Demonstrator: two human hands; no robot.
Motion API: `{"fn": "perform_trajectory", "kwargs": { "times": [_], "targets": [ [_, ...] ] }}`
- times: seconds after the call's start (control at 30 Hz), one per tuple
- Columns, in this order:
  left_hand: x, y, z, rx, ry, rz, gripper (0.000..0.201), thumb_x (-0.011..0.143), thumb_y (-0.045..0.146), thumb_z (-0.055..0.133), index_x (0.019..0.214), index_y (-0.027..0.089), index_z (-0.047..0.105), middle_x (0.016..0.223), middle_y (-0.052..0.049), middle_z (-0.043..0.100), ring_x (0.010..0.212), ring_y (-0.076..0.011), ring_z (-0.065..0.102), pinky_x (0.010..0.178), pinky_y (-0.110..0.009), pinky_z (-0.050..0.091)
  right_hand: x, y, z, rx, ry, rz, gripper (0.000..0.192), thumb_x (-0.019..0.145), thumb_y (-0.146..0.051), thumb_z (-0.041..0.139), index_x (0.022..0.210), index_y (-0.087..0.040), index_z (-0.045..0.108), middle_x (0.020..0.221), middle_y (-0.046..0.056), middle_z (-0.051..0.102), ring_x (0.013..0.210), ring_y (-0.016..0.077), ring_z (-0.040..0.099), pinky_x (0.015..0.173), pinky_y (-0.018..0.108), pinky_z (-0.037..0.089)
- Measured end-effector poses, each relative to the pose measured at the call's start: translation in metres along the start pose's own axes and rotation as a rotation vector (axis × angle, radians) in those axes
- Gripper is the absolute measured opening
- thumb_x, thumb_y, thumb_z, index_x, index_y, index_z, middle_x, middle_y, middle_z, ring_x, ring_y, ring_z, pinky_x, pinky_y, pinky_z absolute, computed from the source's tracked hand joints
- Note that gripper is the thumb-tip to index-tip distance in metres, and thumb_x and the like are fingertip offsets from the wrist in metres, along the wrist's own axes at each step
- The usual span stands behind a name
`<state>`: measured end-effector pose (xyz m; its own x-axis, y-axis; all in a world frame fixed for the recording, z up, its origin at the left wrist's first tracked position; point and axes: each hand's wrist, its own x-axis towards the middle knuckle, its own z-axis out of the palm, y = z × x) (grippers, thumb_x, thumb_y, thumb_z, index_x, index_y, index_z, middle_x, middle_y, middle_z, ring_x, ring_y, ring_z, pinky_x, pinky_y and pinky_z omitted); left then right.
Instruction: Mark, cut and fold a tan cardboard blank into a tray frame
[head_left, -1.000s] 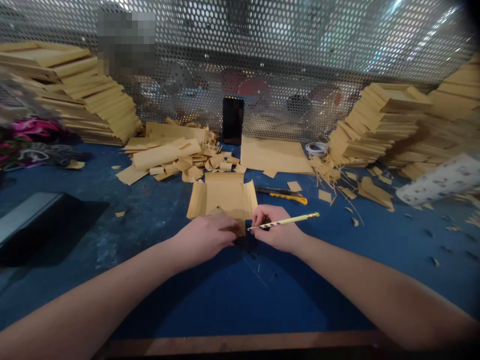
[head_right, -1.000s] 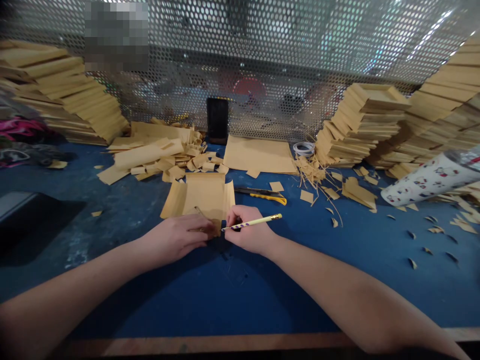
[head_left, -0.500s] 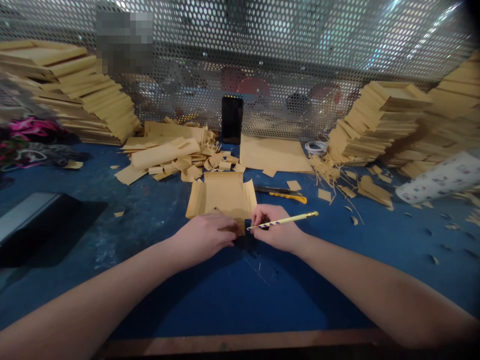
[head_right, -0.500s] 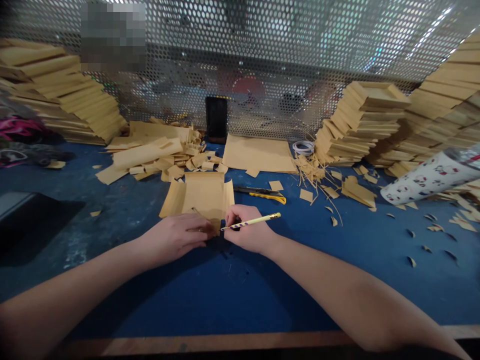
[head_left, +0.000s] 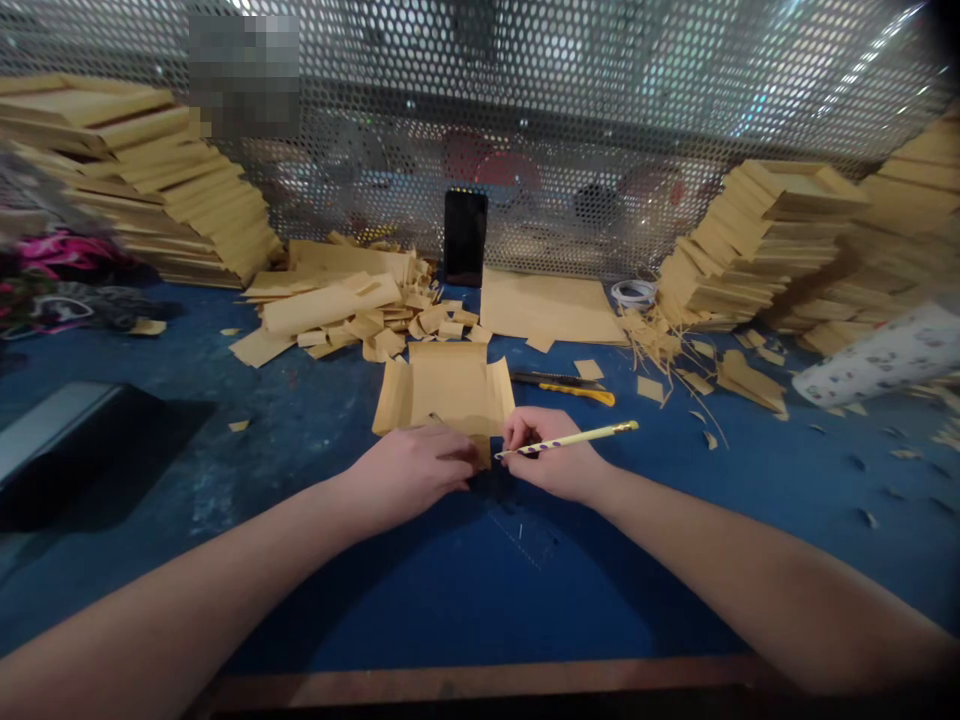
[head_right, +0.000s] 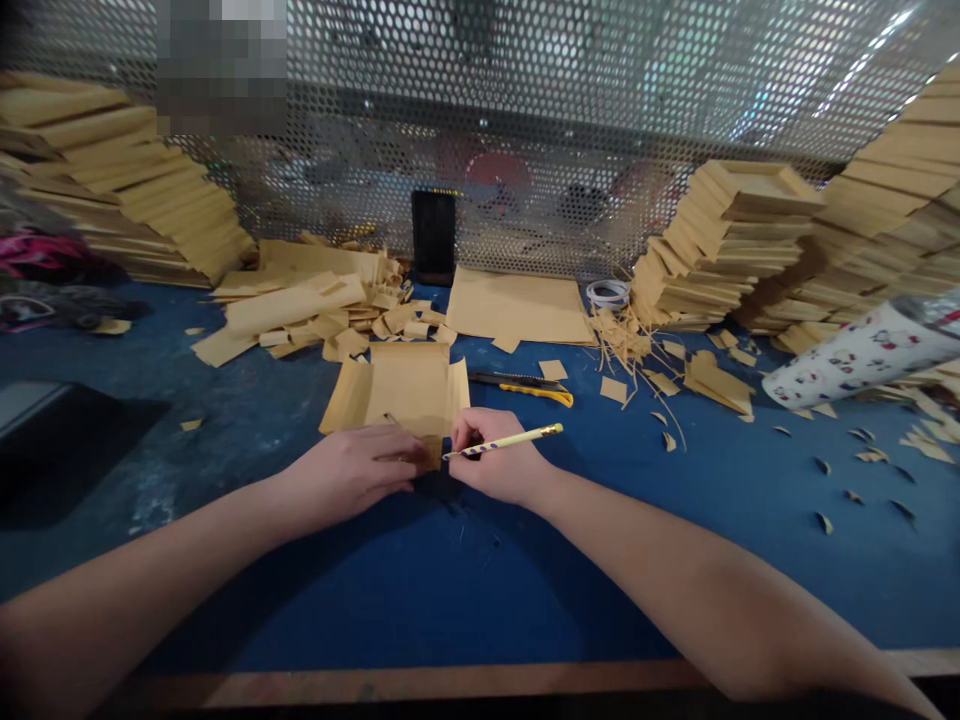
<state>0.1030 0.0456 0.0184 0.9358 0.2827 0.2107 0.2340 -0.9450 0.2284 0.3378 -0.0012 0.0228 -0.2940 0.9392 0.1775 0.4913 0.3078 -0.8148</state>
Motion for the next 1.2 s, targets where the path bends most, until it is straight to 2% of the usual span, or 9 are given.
{"fn": "perform_trajectory", "kwargs": {
  "times": [0.43,1.2],
  "targets": [
    [-0.001,-0.002,0.0026,-0.026,0.014,0.014,0.02,0.098,0.026,0.049,0.103,0.019,0.067,0.111,-0.007,0.065,0.102,-0.022,0.061,0.089,-0.039,0.052,-0.0007,-0.0003,0.0012,-0.034,-0.022,-0.056,0.02,0.067,-0.007,0.064,0.065,-0.019,0.048,0.077,-0.001,0.063,0.069,0.0126,0.057,0.063,0.025,0.043],
    [-0.0015,-0.001,0.0026,-0.072,0.029,-0.027,0.018,0.096,0.025,0.053,0.102,0.02,0.07,0.107,-0.005,0.065,0.1,-0.0203,0.061,0.087,-0.035,0.052,-0.0001,-0.0016,0.0024,-0.043,-0.049,-0.077,0.021,0.069,-0.007,0.062,0.065,-0.019,0.045,0.077,-0.002,0.061,0.069,0.0117,0.056,0.063,0.024,0.041]
  ]
}}
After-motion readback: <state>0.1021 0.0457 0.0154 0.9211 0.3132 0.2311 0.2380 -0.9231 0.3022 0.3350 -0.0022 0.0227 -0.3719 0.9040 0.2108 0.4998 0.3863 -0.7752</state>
